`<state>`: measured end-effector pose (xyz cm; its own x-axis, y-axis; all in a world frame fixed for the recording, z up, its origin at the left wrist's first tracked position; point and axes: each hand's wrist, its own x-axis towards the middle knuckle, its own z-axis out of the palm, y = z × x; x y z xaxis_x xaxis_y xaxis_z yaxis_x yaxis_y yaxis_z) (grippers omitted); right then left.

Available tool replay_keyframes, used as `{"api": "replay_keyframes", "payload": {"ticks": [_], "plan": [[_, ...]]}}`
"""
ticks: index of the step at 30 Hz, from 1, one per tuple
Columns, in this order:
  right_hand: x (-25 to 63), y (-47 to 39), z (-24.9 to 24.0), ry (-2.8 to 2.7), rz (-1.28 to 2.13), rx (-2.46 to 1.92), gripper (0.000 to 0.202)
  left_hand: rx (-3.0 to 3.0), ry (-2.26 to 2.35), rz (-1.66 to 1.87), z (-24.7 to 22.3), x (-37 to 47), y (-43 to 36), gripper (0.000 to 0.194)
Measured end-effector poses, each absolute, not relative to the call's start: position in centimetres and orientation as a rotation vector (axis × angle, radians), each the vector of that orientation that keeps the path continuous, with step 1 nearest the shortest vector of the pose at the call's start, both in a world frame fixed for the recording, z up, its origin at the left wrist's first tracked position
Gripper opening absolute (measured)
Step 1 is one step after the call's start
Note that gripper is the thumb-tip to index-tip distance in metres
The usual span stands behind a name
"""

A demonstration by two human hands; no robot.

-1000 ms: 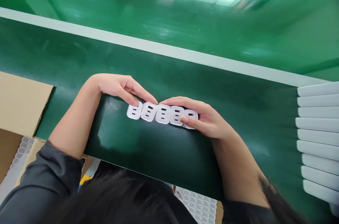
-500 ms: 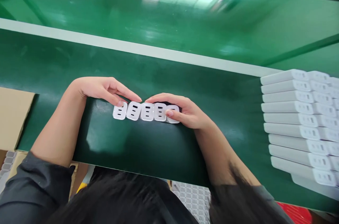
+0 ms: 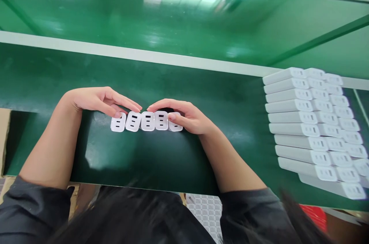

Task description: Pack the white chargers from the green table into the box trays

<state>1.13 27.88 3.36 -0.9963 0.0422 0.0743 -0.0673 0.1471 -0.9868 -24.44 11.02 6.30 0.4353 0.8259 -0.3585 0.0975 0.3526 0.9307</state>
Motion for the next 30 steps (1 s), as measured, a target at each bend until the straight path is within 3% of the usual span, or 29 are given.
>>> {"api": "replay_keyframes", "payload": {"ticks": [30], "plan": [[1.02, 27.82, 2.98, -2.145, 2.12, -0.069, 0.025, 1.11, 1.038, 0.566, 6.87, -24.44, 10.97, 0.043]]}}
